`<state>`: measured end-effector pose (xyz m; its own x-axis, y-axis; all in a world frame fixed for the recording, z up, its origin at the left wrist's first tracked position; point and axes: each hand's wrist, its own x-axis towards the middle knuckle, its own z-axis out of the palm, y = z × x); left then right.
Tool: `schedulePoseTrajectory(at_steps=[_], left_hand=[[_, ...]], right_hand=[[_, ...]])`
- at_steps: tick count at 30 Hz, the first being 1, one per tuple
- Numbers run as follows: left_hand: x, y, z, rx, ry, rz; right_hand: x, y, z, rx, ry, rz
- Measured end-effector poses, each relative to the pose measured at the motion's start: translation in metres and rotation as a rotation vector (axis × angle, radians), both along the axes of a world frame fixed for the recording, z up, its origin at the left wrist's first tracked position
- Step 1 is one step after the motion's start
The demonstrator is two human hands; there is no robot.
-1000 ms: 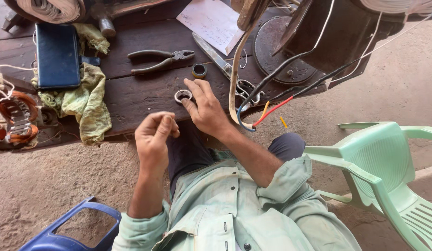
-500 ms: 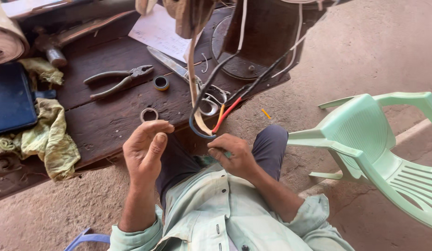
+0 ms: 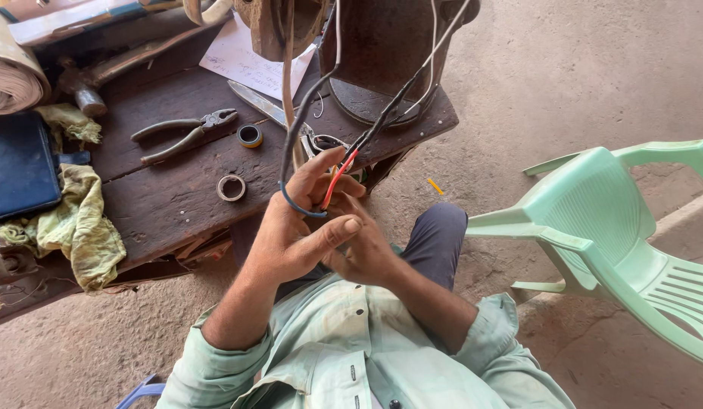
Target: The person wraps electrical tape around a bundle of wires, then unwinds and winds white wire onto a spool mounted on a wooden stand. They handle several colored wires and use tape to secure connections.
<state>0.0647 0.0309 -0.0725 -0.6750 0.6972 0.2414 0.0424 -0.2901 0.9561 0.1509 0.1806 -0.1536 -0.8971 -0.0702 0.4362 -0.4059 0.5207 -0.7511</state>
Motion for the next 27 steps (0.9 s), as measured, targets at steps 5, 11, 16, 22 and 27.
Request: schedulePoseTrajectory(at_steps=[5, 11, 16, 22, 27], left_hand=[[-0.003, 0.005, 0.014, 0.130, -0.354, -0.109], [0.003, 0.004, 0.038, 0.322, -0.486, -0.154], [0.002, 0.004, 0.056, 0.400, -0.340, 0.000], [-0.026, 0.021, 0.077, 0.456, -0.438, -0.100], [-0.051, 0.041, 0.094, 0.477, -0.464, -0.135]], right_hand=[[-0.002, 0.000, 0.003, -0.120, -0.111, 0.089], [0.007, 0.004, 0.034, -0.059, 0.056, 0.059], [0.000, -0.003, 0.054, -0.169, 0.048, 0.120], [-0.007, -0.006, 0.057, -0.129, 0.066, 0.019], [-0.005, 0.008, 0.055, -0.064, 0.162, -0.080]])
